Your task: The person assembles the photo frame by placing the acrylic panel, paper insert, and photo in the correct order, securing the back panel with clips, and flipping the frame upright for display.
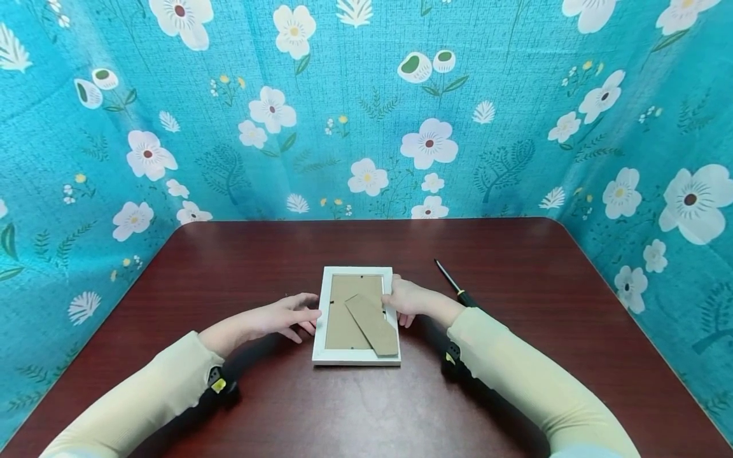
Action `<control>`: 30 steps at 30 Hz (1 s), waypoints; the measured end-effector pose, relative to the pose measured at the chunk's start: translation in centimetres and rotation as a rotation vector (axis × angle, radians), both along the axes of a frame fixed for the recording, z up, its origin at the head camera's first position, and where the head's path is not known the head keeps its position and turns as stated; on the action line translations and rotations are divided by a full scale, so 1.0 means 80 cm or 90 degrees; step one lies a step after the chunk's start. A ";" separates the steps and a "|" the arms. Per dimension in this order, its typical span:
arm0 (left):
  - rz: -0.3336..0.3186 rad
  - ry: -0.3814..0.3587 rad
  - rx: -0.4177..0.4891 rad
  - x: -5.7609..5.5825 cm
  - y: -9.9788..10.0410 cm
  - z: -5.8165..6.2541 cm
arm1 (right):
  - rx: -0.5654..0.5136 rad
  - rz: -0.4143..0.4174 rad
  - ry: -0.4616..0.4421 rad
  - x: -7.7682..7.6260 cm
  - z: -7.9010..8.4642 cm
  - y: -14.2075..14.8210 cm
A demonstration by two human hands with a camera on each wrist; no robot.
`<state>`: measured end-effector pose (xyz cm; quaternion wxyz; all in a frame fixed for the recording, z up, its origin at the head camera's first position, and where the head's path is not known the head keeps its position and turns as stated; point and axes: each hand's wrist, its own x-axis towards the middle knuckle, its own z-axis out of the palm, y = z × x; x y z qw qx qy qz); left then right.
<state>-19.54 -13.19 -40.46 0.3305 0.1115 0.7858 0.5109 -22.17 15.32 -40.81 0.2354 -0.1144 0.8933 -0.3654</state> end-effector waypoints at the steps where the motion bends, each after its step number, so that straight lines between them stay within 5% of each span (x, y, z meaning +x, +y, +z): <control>1: 0.000 -0.020 0.021 0.001 0.000 -0.002 | -0.002 -0.001 -0.004 0.000 0.000 0.000; 11: -0.012 -0.111 0.130 0.014 -0.001 -0.011 | -0.027 -0.028 -0.028 0.000 -0.004 -0.002; 30: 0.003 -0.146 0.245 0.016 0.006 -0.013 | -0.041 -0.027 -0.032 -0.002 -0.001 0.006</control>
